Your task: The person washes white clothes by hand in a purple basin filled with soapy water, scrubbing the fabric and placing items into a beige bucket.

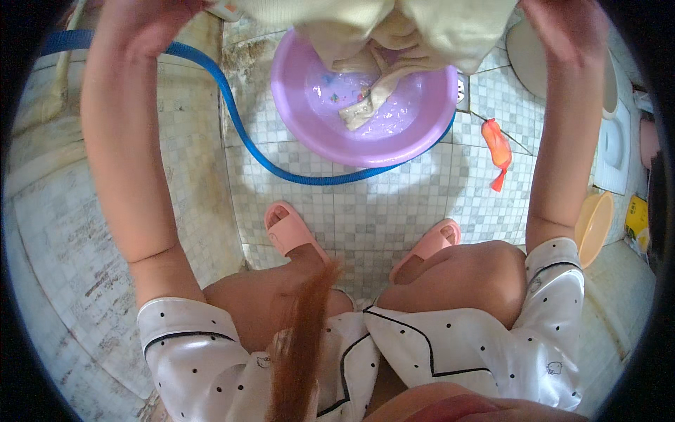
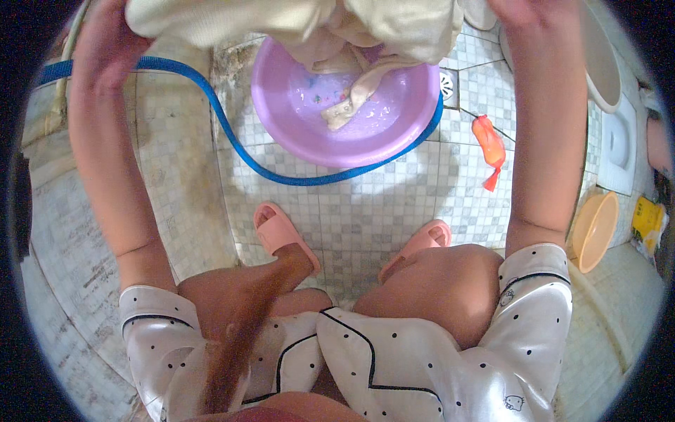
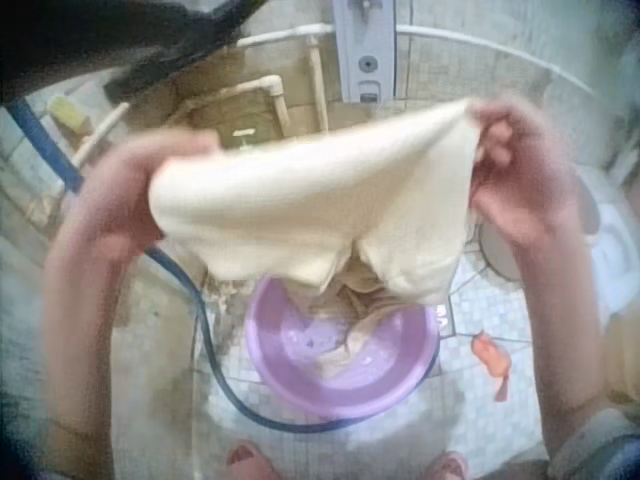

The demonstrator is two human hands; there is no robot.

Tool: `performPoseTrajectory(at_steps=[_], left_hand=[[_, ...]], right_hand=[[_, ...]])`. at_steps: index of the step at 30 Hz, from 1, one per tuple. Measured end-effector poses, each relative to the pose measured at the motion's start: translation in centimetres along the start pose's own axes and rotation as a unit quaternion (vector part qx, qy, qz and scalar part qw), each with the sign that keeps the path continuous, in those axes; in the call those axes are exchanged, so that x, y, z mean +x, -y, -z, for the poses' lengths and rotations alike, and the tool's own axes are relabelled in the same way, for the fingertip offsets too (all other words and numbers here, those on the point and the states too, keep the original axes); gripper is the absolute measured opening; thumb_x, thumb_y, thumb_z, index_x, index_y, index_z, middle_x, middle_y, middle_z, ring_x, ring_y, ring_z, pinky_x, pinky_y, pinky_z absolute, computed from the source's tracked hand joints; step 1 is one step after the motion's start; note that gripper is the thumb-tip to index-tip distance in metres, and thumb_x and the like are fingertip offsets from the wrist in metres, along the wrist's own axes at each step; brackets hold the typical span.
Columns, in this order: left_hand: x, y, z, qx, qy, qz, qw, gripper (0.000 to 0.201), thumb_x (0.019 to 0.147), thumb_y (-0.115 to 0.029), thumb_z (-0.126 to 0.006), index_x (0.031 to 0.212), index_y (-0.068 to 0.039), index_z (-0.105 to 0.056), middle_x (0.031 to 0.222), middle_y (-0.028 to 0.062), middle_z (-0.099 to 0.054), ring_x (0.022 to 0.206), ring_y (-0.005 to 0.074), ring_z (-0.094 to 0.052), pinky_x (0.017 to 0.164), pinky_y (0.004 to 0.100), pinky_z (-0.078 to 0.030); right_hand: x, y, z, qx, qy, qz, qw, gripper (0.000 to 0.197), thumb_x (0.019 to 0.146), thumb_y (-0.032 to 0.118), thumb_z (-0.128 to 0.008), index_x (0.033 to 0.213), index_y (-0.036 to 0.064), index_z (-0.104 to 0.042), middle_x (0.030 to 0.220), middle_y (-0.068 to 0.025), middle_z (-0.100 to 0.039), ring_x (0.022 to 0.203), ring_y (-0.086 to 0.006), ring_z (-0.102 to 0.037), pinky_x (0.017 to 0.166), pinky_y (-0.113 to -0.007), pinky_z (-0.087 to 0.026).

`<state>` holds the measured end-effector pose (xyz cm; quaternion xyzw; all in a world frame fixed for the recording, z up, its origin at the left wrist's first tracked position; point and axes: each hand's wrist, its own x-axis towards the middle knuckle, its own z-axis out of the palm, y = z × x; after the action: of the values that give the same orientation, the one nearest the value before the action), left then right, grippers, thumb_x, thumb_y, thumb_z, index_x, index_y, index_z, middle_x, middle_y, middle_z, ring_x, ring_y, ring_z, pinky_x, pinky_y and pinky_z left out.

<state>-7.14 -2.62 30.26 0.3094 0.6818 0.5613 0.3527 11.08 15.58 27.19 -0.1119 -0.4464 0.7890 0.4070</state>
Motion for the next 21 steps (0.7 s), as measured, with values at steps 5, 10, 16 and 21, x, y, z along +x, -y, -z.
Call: performPoseTrajectory(at_steps=[5,10,16,21], left_hand=[[1.1,10.2,-0.3,0.363,0.206,0.135,0.899,0.029,0.075,-0.033,-0.065,0.075,-0.004,-0.067,0.067,0.0001,-0.061,0.058,0.0096,-0.052,0.054,0.0255,-0.041],[1.2,21.2,-3.6,0.549,0.192,0.006,0.813,0.04,0.077,-0.035,-0.056,0.105,-0.005,-0.059,0.102,0.0215,-0.057,0.09,0.0366,-0.056,0.08,0.042,-0.045],[4.7,30.3,-8.4,0.592,-0.011,-0.065,0.803,0.064,0.082,-0.042,-0.049,0.138,-0.017,-0.028,0.141,0.0183,-0.025,0.126,0.048,-0.021,0.088,0.0642,-0.031],[5.6,34.1,-9.8,0.673,-0.022,-0.081,0.735,0.062,0.081,-0.042,-0.049,0.136,-0.018,-0.033,0.138,0.0153,-0.031,0.127,0.0441,-0.021,0.083,0.067,-0.031]], right_hand=[[-3.1,-8.9,7.4,-0.142,0.119,-0.325,0.927,0.008,0.077,0.016,-0.059,0.082,0.0092,-0.059,0.073,0.003,-0.054,0.062,-0.0031,-0.046,0.062,-0.018,-0.04],[-6.2,-16.0,10.2,-0.644,0.374,-0.126,0.655,0.022,0.073,0.019,-0.061,0.09,0.0045,-0.06,0.093,-0.0112,-0.06,0.085,-0.026,-0.058,0.075,-0.038,-0.045],[-6.8,-23.7,15.2,-0.801,0.196,0.106,0.555,0.067,0.069,0.036,-0.065,0.126,0.0091,-0.043,0.13,-0.02,-0.039,0.115,-0.041,-0.039,0.094,-0.056,-0.03],[-4.9,-27.1,14.5,-0.762,0.319,-0.05,0.561,0.071,0.063,0.046,-0.067,0.119,0.0078,-0.045,0.117,-0.0175,-0.048,0.102,-0.0359,-0.05,0.086,-0.048,-0.039]])
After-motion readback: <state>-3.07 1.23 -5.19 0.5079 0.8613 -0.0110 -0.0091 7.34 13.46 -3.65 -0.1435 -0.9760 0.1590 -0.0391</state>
